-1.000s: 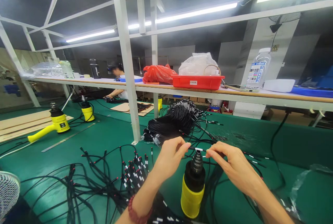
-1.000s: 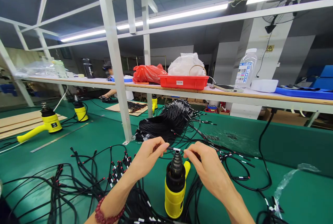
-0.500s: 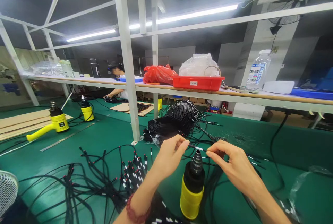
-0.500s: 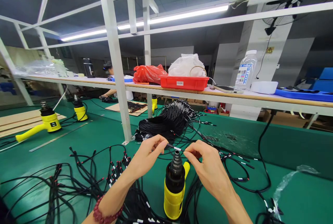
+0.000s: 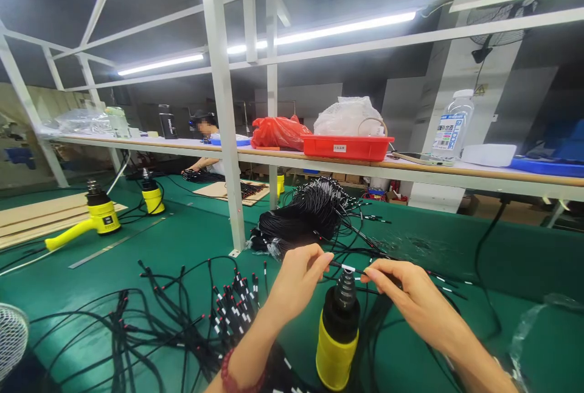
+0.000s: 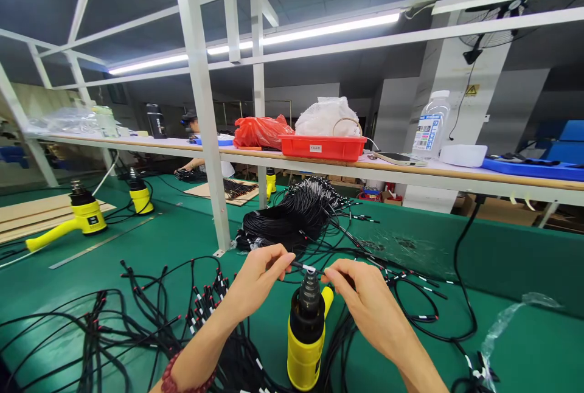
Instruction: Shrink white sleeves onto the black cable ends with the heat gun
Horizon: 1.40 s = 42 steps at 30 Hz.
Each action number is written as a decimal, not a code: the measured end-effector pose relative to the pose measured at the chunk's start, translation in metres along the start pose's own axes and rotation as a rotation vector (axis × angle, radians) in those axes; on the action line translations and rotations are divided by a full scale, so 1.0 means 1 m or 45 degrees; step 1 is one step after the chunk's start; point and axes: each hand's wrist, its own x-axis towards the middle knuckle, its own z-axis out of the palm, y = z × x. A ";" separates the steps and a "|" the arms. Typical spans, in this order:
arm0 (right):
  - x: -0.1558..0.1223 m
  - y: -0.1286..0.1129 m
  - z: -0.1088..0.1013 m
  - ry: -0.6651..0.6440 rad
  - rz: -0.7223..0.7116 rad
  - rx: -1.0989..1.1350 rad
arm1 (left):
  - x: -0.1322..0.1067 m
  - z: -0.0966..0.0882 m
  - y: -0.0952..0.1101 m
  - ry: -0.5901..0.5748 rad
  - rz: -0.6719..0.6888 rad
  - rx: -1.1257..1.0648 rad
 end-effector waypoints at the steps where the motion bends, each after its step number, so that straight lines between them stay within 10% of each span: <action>1: 0.000 -0.001 0.000 0.029 0.004 -0.021 | 0.000 0.000 0.001 0.003 -0.001 -0.015; 19: 0.005 -0.004 0.012 0.348 -0.011 -0.054 | -0.003 -0.002 0.002 0.089 0.093 -0.100; 42: 0.002 -0.004 0.010 0.252 0.018 -0.034 | -0.002 0.002 0.001 0.099 0.093 -0.014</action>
